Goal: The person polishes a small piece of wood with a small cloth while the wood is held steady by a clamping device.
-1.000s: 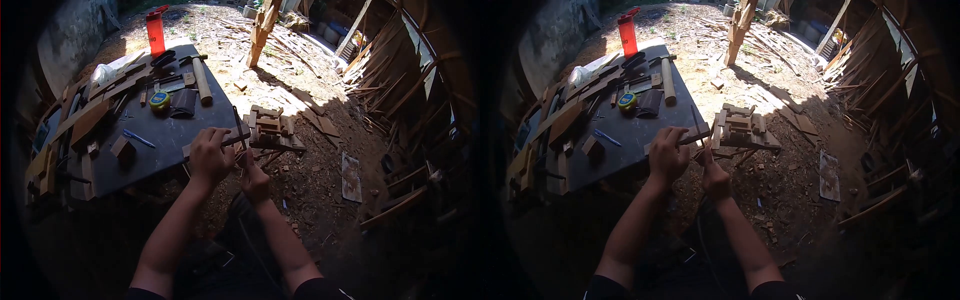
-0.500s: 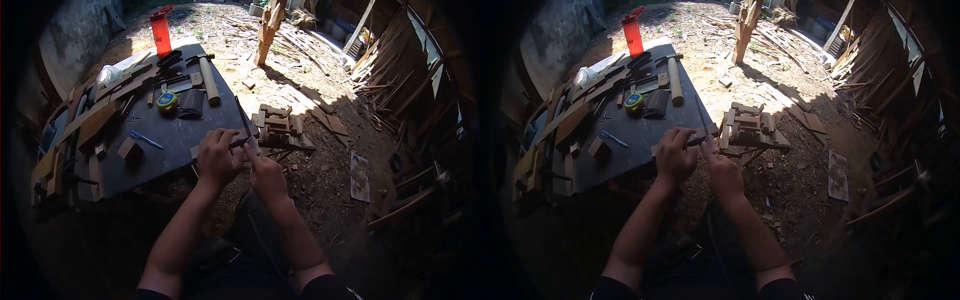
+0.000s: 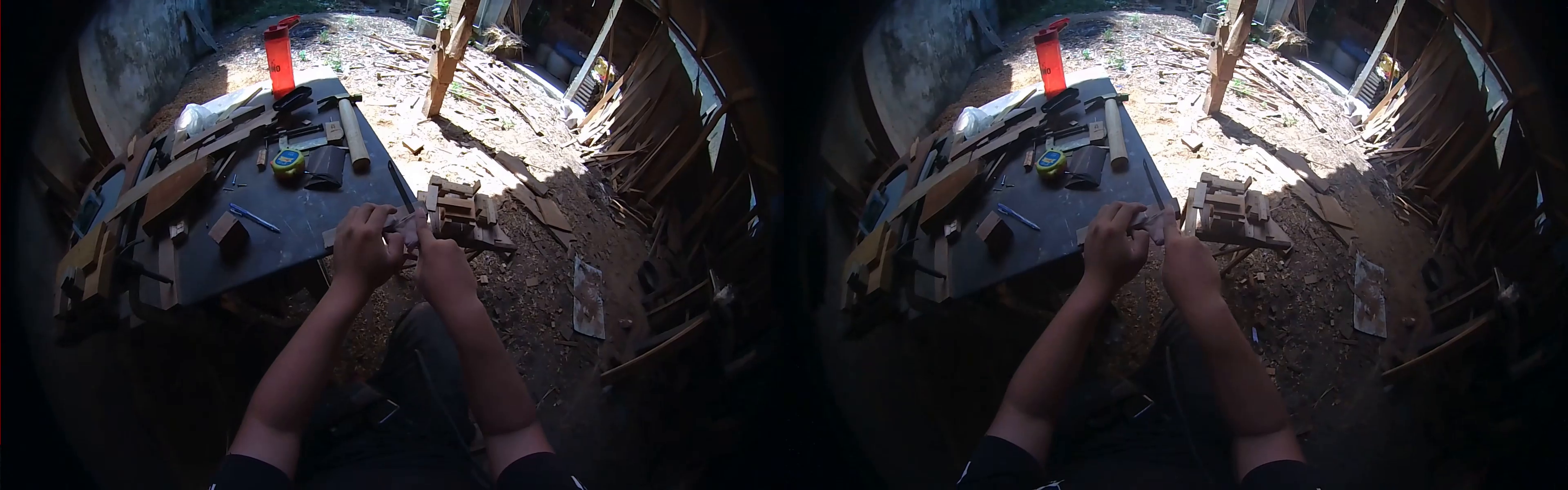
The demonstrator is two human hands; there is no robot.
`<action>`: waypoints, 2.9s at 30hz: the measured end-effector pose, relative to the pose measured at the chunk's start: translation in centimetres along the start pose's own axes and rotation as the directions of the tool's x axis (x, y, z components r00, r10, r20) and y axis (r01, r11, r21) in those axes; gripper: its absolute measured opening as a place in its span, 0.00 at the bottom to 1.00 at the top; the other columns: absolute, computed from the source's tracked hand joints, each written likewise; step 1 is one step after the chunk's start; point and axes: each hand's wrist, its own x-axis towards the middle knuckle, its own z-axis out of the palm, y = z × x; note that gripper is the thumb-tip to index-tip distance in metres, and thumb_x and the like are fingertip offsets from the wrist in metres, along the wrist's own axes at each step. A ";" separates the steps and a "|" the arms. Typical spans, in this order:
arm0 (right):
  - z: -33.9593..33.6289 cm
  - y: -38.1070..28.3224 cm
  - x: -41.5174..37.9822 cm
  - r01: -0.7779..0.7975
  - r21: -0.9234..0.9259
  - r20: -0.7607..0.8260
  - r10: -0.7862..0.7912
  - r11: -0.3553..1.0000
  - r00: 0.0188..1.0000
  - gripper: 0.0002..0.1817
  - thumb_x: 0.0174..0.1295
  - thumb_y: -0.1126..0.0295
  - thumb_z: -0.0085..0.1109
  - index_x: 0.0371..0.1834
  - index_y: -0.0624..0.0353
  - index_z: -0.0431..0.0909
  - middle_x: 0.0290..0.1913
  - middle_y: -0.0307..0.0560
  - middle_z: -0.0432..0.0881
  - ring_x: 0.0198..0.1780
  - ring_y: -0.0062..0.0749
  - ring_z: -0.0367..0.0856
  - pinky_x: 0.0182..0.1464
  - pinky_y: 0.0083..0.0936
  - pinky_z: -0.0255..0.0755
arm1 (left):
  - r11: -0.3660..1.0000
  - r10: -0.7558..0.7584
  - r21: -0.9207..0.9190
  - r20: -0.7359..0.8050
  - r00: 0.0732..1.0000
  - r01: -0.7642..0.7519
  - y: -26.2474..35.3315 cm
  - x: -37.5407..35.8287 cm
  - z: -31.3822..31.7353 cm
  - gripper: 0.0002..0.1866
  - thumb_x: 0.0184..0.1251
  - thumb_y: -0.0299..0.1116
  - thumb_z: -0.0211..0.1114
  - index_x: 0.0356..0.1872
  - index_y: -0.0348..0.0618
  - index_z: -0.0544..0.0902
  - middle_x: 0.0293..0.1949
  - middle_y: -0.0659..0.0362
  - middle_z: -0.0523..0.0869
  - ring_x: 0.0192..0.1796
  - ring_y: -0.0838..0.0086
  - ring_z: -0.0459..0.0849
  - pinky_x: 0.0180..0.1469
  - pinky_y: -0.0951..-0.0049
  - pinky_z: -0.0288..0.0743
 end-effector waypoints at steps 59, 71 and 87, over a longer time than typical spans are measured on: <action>-2.7 -2.2 2.4 0.089 -0.048 0.046 -0.086 0.995 0.995 0.32 0.68 0.78 0.53 0.77 0.59 0.65 0.33 0.70 0.83 0.33 0.64 0.84 0.36 0.49 0.74 | 0.999 -0.017 -0.051 -0.051 0.999 0.014 -0.6 -0.2 0.4 0.15 0.52 0.33 0.63 0.41 0.40 0.84 0.39 0.52 0.84 0.45 0.56 0.82 0.52 0.57 0.76; -2.6 -1.4 1.2 0.104 -0.064 0.025 -0.103 0.993 0.994 0.36 0.63 0.80 0.53 0.79 0.65 0.61 0.27 0.68 0.82 0.30 0.62 0.84 0.35 0.53 0.75 | 0.999 -0.002 -0.033 -0.073 0.997 -0.001 -0.4 -0.1 0.2 0.15 0.51 0.32 0.62 0.41 0.40 0.85 0.39 0.52 0.84 0.45 0.56 0.82 0.52 0.57 0.77; -1.9 -1.2 -1.7 0.059 -0.071 0.017 -0.058 0.996 0.998 0.38 0.61 0.80 0.55 0.79 0.62 0.61 0.30 0.65 0.83 0.34 0.59 0.86 0.37 0.51 0.77 | 0.998 0.038 -0.052 -0.067 0.997 -0.041 -0.6 0.2 0.1 0.15 0.52 0.30 0.61 0.41 0.40 0.85 0.39 0.52 0.84 0.44 0.55 0.83 0.52 0.56 0.77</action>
